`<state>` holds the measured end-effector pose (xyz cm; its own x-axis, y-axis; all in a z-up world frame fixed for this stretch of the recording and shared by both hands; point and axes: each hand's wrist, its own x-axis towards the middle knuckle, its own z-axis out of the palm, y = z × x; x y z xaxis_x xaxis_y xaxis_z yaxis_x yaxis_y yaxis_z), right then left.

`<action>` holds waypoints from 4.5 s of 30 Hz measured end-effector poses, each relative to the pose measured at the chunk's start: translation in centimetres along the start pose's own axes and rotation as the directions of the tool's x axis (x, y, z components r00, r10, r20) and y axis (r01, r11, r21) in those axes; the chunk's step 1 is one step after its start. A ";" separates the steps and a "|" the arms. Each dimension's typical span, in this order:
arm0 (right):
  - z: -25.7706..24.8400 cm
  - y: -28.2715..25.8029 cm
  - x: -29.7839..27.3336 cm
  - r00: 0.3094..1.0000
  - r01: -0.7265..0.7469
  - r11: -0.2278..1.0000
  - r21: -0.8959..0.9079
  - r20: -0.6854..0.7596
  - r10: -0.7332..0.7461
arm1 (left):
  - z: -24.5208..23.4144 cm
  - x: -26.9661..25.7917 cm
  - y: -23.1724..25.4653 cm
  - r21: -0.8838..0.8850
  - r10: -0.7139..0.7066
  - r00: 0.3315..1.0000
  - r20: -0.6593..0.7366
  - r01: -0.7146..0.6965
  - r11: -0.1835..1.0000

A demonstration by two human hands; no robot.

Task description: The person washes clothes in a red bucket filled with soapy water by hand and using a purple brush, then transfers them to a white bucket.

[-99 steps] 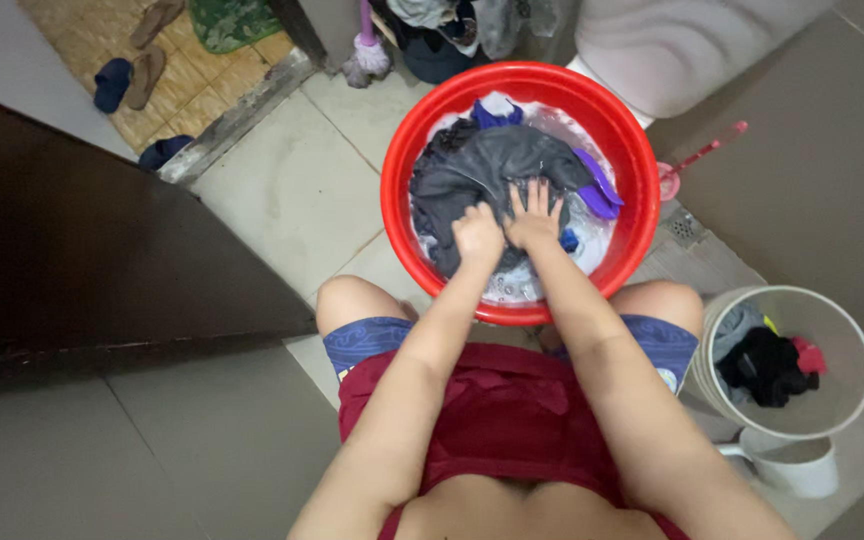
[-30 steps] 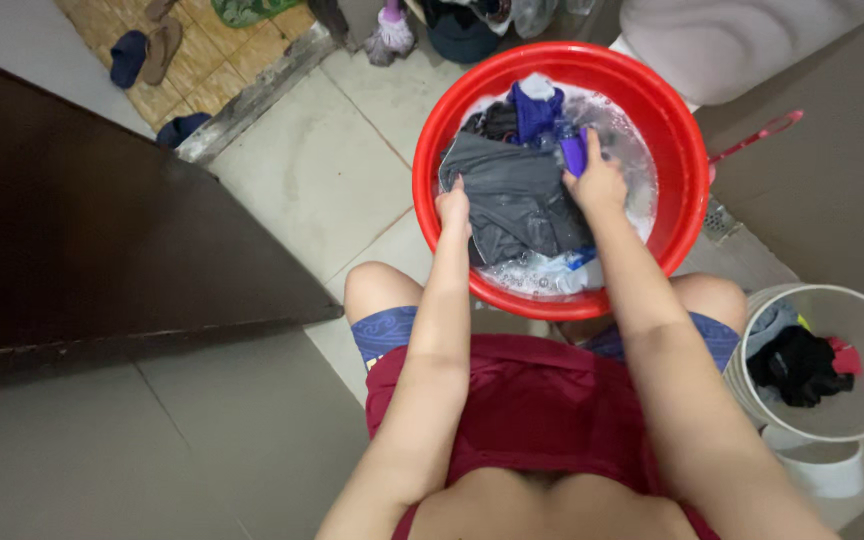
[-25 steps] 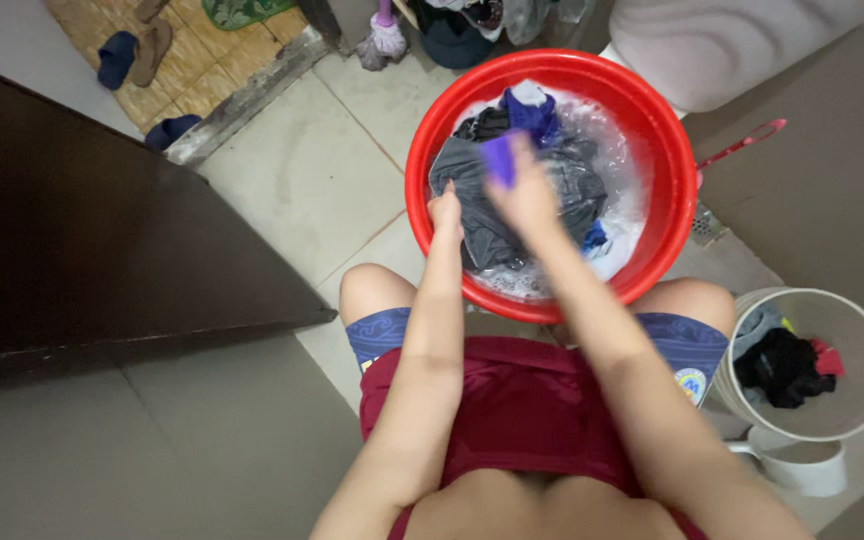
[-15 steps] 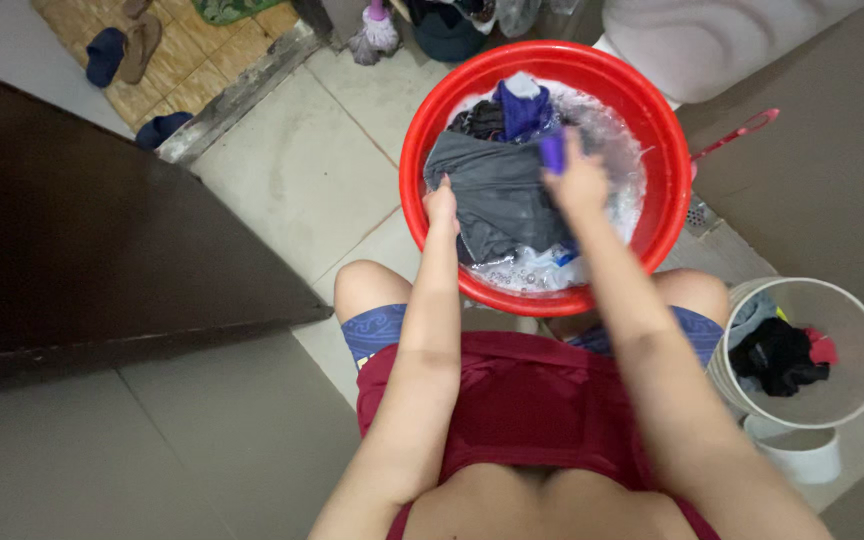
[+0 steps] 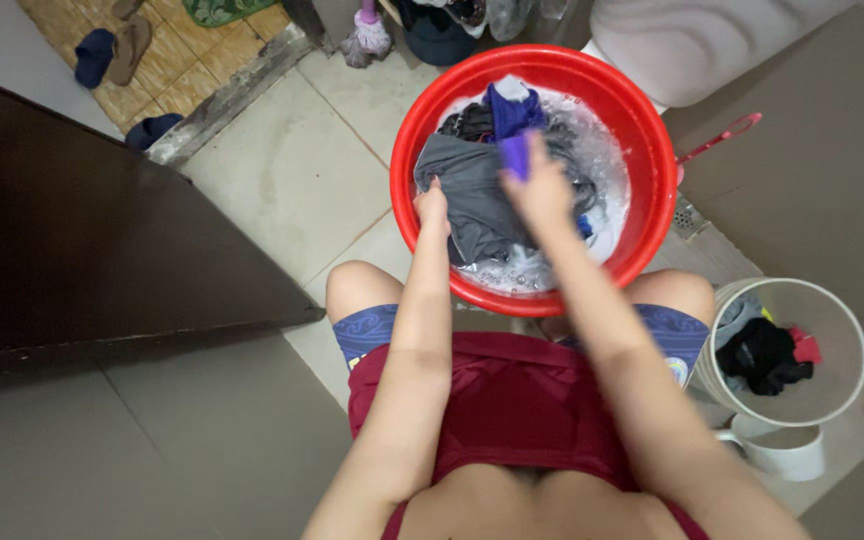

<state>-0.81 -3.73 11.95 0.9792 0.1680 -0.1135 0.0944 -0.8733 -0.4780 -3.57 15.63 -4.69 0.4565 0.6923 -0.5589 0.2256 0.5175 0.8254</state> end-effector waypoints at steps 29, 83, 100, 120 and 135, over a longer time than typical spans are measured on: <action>-1.6 14.5 2.4 0.930 -0.093 0.943 0.318 -0.311 0.196 | 1.9 -14.8 -0.1 0.133 -0.085 0.167 0.982 -0.941 -0.310; 1.6 -4.0 -4.2 0.913 0.355 0.928 0.110 0.175 -0.370 | -4.4 -2.5 0.1 -0.101 0.056 0.960 0.273 -0.029 0.994; -0.7 2.4 1.0 0.998 0.068 0.988 -0.140 0.013 -0.067 | -4.5 -6.2 4.5 0.402 0.095 0.933 0.346 -0.239 0.884; -1.7 1.3 -1.4 0.999 0.014 0.978 0.207 -0.051 -0.004 | -4.7 -8.6 6.8 0.637 0.384 0.814 0.436 -0.581 0.507; 1.2 0.5 -3.1 0.963 0.270 0.963 0.015 0.013 -0.271 | -3.6 -11.2 7.7 0.813 0.157 0.803 0.575 -0.582 -0.003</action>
<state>-3.98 -4.12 11.01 0.9147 0.4040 0.0087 0.3530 -0.7884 -0.5037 -10.09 13.65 7.63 0.8968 0.3481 -0.2731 0.4338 -0.8134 0.3876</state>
